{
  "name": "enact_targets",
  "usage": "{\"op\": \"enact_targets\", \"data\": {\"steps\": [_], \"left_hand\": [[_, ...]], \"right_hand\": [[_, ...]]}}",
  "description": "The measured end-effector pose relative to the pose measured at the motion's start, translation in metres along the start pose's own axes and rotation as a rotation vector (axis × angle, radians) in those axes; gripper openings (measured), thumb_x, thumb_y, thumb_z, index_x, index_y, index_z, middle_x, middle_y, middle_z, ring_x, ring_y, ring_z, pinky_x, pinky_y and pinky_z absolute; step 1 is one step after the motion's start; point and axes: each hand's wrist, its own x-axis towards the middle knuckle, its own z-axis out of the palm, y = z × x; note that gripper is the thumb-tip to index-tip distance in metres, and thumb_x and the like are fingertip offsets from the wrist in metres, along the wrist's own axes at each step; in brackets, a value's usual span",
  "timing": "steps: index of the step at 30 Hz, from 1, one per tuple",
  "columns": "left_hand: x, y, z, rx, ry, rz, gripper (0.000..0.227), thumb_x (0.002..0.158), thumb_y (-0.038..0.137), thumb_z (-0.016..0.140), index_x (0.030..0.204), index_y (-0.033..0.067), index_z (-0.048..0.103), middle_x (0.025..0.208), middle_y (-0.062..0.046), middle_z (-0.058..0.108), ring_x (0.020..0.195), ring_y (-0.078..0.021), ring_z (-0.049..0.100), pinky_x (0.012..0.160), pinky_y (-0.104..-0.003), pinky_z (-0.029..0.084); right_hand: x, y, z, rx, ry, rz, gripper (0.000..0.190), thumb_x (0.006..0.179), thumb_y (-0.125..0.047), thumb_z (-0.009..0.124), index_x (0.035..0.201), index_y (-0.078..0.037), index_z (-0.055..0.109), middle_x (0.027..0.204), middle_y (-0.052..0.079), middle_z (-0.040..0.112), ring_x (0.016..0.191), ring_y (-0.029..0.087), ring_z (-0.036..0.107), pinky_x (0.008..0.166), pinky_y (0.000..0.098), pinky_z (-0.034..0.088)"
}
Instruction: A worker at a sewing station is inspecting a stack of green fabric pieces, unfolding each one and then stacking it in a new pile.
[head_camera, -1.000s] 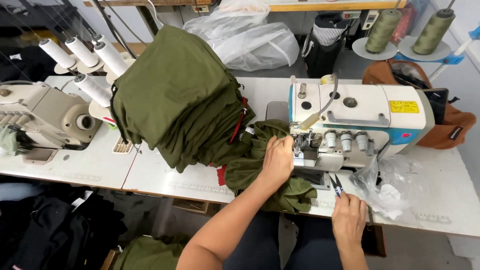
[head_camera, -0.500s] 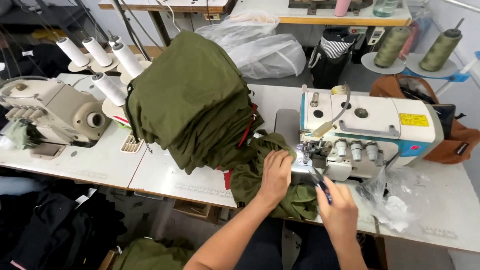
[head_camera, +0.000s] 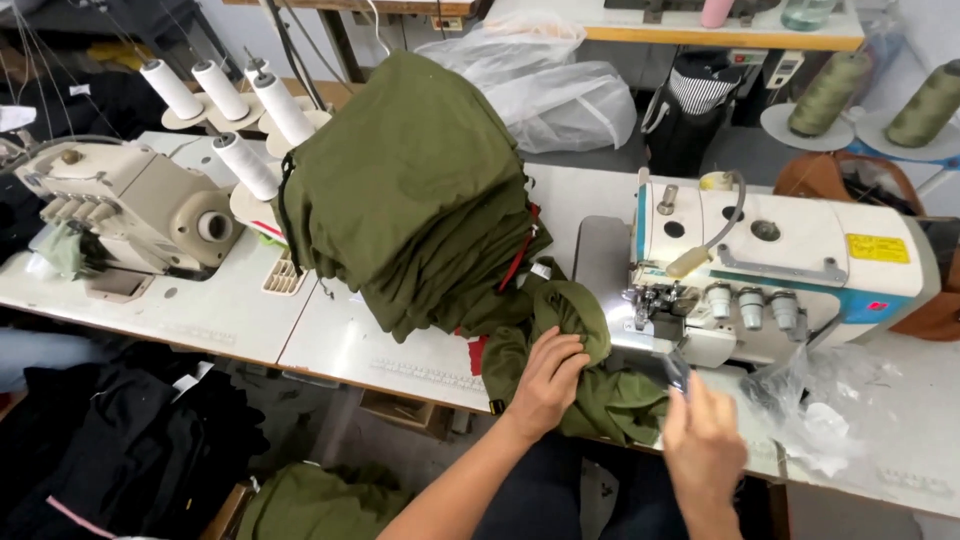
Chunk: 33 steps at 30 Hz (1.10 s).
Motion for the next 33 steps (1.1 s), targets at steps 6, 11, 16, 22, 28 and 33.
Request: {"op": "enact_targets", "data": {"steps": [6, 11, 16, 22, 28, 33], "left_hand": [[-0.008, 0.011, -0.026, 0.075, 0.002, -0.009, 0.007, 0.097, -0.010, 0.062, 0.102, -0.0044, 0.063, 0.102, -0.017, 0.065, 0.104, -0.0347, 0.065, 0.106, -0.057, 0.050], [0.023, 0.003, -0.058, 0.325, 0.146, -0.154, 0.007, 0.098, -0.002, 0.059, 0.098, 0.0037, 0.064, 0.090, -0.010, 0.064, 0.080, -0.0283, 0.059, 0.069, -0.039, 0.043], [0.094, -0.016, -0.087, 0.081, 0.374, -0.469, 0.013, 0.104, 0.015, 0.061, 0.093, 0.0077, 0.059, 0.078, -0.004, 0.054, 0.061, -0.0139, 0.050, 0.056, -0.031, 0.041], [0.125, -0.030, -0.095, -0.087, 0.349, -0.337, 0.010, 0.105, 0.011, 0.057, 0.111, 0.0032, 0.061, 0.121, -0.018, 0.059, 0.112, -0.0271, 0.062, 0.091, -0.035, 0.060], [0.066, -0.035, -0.064, -0.020, -0.433, -0.733, 0.060, 0.089, 0.023, 0.078, 0.140, 0.0091, 0.049, 0.154, -0.030, 0.027, 0.120, -0.0545, 0.059, 0.105, -0.062, 0.050], [-0.071, -0.077, -0.009, 0.617, -0.507, -0.701, 0.041, 0.073, -0.008, 0.073, 0.109, 0.0034, 0.057, 0.101, -0.020, 0.061, 0.089, -0.0423, 0.064, 0.075, -0.050, 0.057]], "right_hand": [[-0.034, 0.112, 0.059, -0.203, 0.061, -0.066, 0.042, 0.089, -0.023, 0.084, 0.130, -0.015, 0.080, 0.107, 0.013, 0.067, 0.099, 0.036, 0.055, 0.090, 0.0445, 0.050], [-0.009, 0.041, 0.025, 0.229, -0.036, -0.177, 0.045, 0.092, -0.020, 0.078, 0.131, 0.000, 0.072, 0.127, 0.021, 0.068, 0.115, 0.039, 0.057, 0.103, 0.0483, 0.049], [-0.009, 0.002, 0.025, 0.572, -0.658, 0.083, 0.056, 0.096, -0.034, 0.061, 0.144, -0.005, 0.059, 0.136, 0.016, 0.066, 0.132, 0.032, 0.055, 0.106, 0.0488, 0.047], [-0.005, -0.017, -0.026, 0.933, -0.639, 0.294, 0.019, 0.100, -0.010, 0.062, 0.108, -0.002, 0.077, 0.100, 0.008, 0.080, 0.094, 0.015, 0.072, 0.086, 0.0284, 0.057], [-0.027, 0.014, 0.020, 0.319, -0.471, 0.175, 0.030, 0.096, -0.010, 0.056, 0.122, -0.007, 0.072, 0.116, 0.016, 0.072, 0.110, 0.037, 0.067, 0.096, 0.0516, 0.051], [0.002, -0.035, 0.024, 0.553, -0.553, 0.057, 0.037, 0.097, -0.027, 0.063, 0.127, -0.006, 0.071, 0.116, 0.012, 0.074, 0.102, 0.027, 0.072, 0.092, 0.0404, 0.056]]}}
